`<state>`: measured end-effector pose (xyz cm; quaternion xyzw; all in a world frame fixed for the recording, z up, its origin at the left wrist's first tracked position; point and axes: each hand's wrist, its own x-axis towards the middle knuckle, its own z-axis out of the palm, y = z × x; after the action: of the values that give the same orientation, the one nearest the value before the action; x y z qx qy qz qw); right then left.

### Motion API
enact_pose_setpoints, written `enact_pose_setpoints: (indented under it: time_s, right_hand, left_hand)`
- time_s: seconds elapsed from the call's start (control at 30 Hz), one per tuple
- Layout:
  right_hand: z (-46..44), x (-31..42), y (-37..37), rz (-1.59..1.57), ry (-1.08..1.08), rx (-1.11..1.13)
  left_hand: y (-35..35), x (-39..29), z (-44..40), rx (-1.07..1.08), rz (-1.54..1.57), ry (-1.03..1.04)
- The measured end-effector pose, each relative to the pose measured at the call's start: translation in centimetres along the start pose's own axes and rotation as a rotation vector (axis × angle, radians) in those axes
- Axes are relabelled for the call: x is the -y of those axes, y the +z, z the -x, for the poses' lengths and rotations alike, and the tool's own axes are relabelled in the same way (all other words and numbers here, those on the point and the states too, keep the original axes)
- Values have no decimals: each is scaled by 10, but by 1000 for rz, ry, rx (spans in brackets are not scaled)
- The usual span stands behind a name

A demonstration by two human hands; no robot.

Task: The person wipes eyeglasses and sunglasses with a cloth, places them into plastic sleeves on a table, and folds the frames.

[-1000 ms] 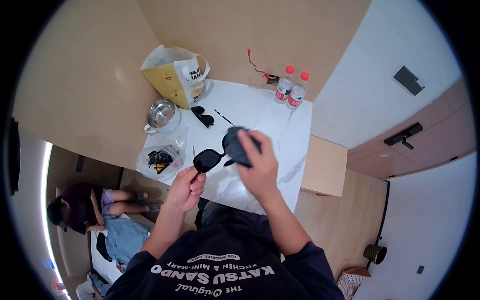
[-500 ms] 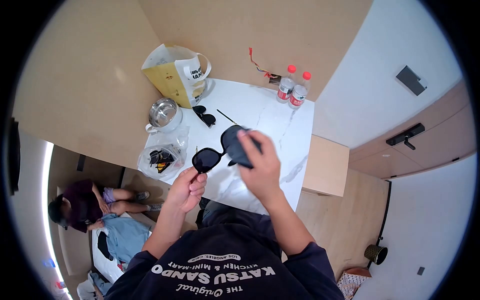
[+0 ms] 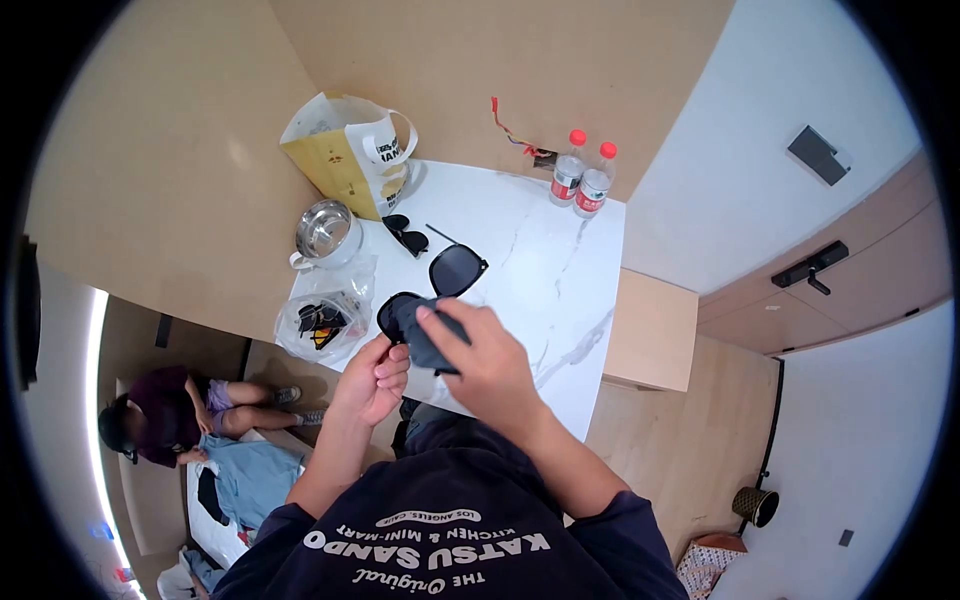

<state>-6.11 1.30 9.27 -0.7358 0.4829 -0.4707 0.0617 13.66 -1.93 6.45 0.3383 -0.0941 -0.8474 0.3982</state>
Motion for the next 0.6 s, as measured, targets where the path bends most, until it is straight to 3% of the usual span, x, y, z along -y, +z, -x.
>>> enact_pose_setpoints:
  time_s: [0.2,0.33,0.4,0.5,0.6]
  right_hand:
    - [-1,18,-2,-19,-59,104]
    - [-12,0,-13,97,49,-57]
    - [-10,4,-12,85,-27,-30]
    - [-2,21,-7,-13,-92,181]
    - [-6,9,-5,20,-51,94]
  left_hand:
    - [3,12,3,-10,2,10]
    - [5,8,4,44,-17,-53]
    - [10,9,8,15,-7,-53]
    - [-3,15,4,1,-33,10]
    - [2,13,2,-5,-5,-2]
